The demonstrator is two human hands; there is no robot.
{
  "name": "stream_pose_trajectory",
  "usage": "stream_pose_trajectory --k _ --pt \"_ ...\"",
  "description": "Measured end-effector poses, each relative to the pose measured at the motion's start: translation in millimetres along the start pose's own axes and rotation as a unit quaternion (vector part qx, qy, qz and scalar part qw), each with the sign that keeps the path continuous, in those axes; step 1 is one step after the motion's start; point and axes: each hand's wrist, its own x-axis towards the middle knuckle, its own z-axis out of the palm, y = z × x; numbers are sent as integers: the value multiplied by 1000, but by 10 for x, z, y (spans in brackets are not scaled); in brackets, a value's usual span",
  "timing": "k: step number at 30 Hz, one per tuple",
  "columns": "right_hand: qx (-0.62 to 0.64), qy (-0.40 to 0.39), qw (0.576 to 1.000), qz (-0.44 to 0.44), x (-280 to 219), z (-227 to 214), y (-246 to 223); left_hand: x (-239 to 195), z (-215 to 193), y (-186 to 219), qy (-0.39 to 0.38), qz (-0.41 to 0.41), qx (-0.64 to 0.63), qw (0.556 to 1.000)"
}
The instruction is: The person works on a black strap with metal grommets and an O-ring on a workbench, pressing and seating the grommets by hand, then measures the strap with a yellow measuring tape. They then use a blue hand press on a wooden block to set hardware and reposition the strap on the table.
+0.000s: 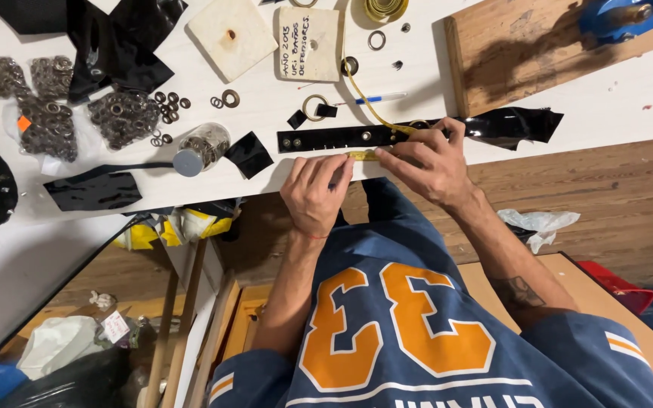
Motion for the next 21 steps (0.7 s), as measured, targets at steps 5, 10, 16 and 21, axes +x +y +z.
stream_pose_trajectory --k 5,10,16,21 --pt "59 -37 996 59 -45 32 54 8 5 33 1 -11 15 1000" --pt "88 -64 992 71 49 -28 63 3 26 18 8 -3 20 1000" --pt "87 -65 991 81 37 6 59 -17 48 15 22 8 28 999" --pt "79 -82 990 84 7 30 60 -59 71 2 19 0 31 999"
